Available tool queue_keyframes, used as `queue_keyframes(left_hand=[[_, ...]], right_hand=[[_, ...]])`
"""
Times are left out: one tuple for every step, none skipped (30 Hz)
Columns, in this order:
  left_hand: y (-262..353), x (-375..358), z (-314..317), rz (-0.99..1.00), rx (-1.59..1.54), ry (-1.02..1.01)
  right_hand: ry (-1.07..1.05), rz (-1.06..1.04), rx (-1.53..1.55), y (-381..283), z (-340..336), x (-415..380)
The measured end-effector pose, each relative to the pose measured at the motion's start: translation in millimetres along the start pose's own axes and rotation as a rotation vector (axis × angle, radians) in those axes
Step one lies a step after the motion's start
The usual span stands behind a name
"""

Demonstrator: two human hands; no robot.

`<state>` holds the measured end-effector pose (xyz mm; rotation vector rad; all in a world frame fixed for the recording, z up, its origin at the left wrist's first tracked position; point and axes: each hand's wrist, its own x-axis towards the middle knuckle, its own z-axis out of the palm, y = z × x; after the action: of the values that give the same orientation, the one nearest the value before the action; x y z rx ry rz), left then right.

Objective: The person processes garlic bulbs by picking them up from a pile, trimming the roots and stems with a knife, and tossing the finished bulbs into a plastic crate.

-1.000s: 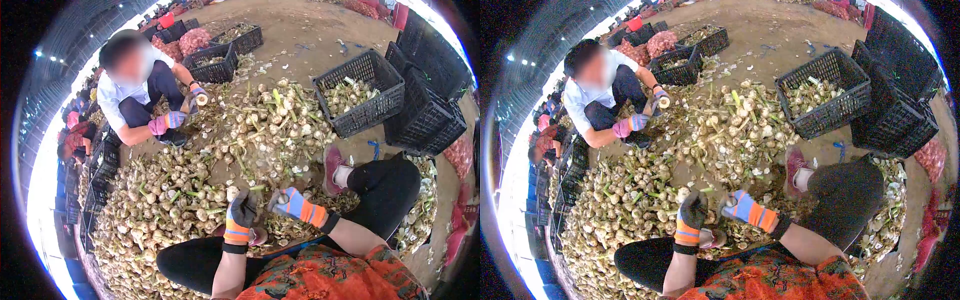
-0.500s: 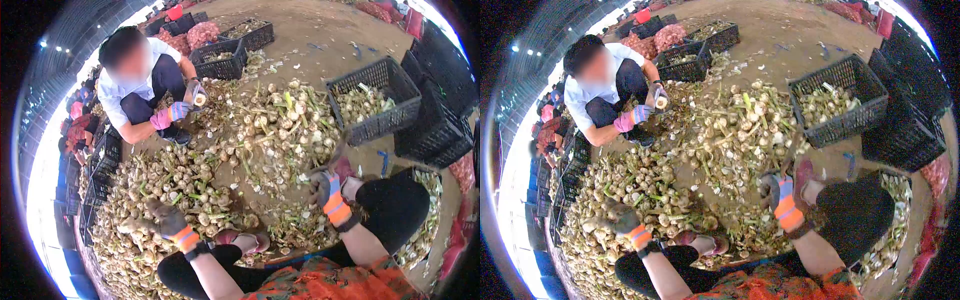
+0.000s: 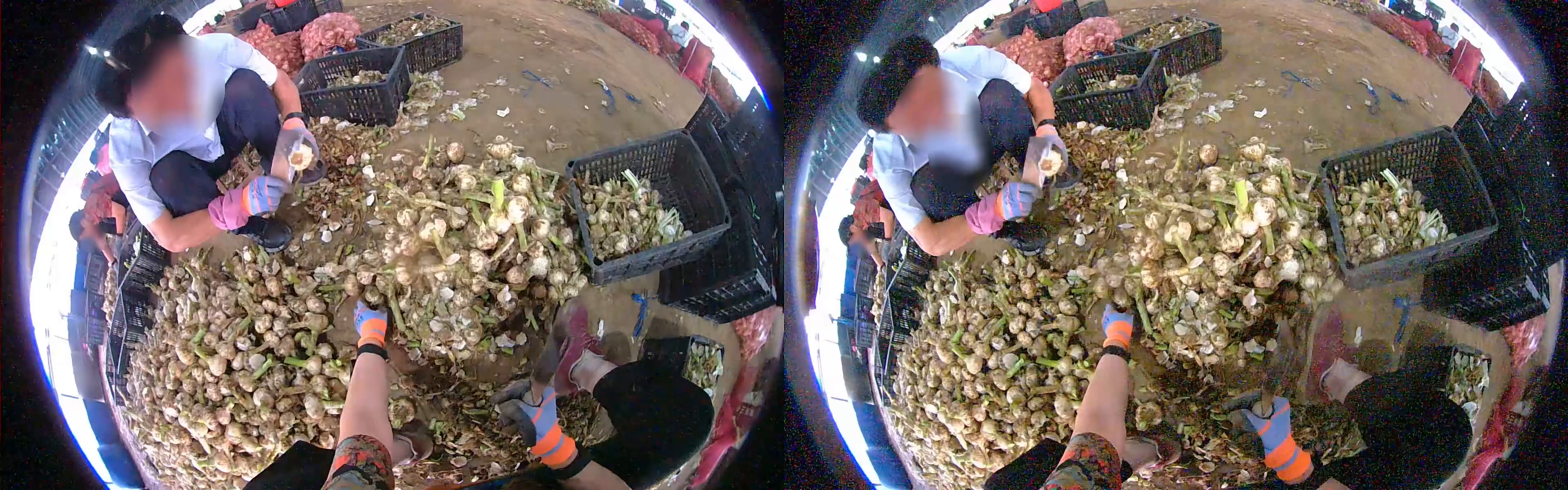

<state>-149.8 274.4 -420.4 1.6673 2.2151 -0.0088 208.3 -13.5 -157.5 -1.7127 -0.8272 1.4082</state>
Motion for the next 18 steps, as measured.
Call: queue_keyframes(left_hand=[[-11.1, 1.4, 7.3, 0.061, -0.158, 0.059], [-22.1, 0.8, 15.5, 0.120, -0.310, 0.118], [-33.8, 4.7, 28.4, 0.532, -1.030, 0.268], [-37.7, -1.7, 21.1, 0.529, -1.017, 0.271], [-31.3, -12.5, 7.9, 0.218, -1.252, 0.184], [-20.6, -26.5, -7.7, -0.103, -1.467, 0.090], [-9.4, -48.1, -26.6, -0.053, -1.572, 0.091], [-3.8, -68.9, -53.8, -0.046, -1.568, 0.093], [-1.4, -84.4, -72.1, -0.148, -1.873, -0.331], [2.0, -99.9, -90.8, -0.256, -2.123, -0.798], [23.2, -123.5, -104.6, -0.235, -1.864, -0.439], [51.9, -157.8, -145.5, -0.135, -1.843, -0.342], [81.3, -192.5, -187.4, -0.039, -1.817, -0.240], [111.9, -227.8, -231.2, 0.050, -1.787, -0.137], [78.3, -192.3, -170.2, 0.240, -1.728, -0.135], [99.6, -227.8, -212.2, 0.464, -1.181, 0.000], [88.2, -221.9, -199.0, 0.286, -1.435, -0.161], [76.5, -214.6, -185.1, 0.089, -1.673, -0.330]], right_hand=[[0.066, -0.068, -0.073, -7.8, 6.5, -2.1], [0.130, -0.133, -0.140, -22.7, 17.2, -8.6], [-0.003, -0.272, -0.056, -120.7, 23.0, -16.5], [-0.012, -0.269, -0.046, -126.1, 26.8, -14.5], [-0.048, -0.215, 0.086, -128.6, 29.0, -16.6], [-0.080, -0.162, 0.217, -130.1, 29.9, -21.1], [-0.111, -0.022, 0.420, -130.7, 29.8, -25.9], [-0.111, -0.027, 0.427, -128.6, 30.4, -29.6], [-0.109, -0.044, 0.428, -125.4, 31.0, -31.5], [-0.106, -0.062, 0.430, -126.2, 31.2, -35.8], [-0.136, -0.185, 0.321, -136.4, 31.5, -42.0], [-0.133, -0.193, 0.333, -137.5, 31.3, -45.7], [-0.124, -0.287, 0.187, -134.4, 31.6, -47.2], [-0.110, -0.376, 0.041, -135.1, 30.8, -51.7], [-0.158, -0.445, 0.085, -144.8, 31.9, -58.0], [-0.141, -0.452, 0.099, -147.8, 31.2, -63.9], [-0.085, -0.615, -0.247, -147.9, 30.0, -66.8], [-0.023, -0.761, -0.601, -146.9, 29.3, -69.0]])
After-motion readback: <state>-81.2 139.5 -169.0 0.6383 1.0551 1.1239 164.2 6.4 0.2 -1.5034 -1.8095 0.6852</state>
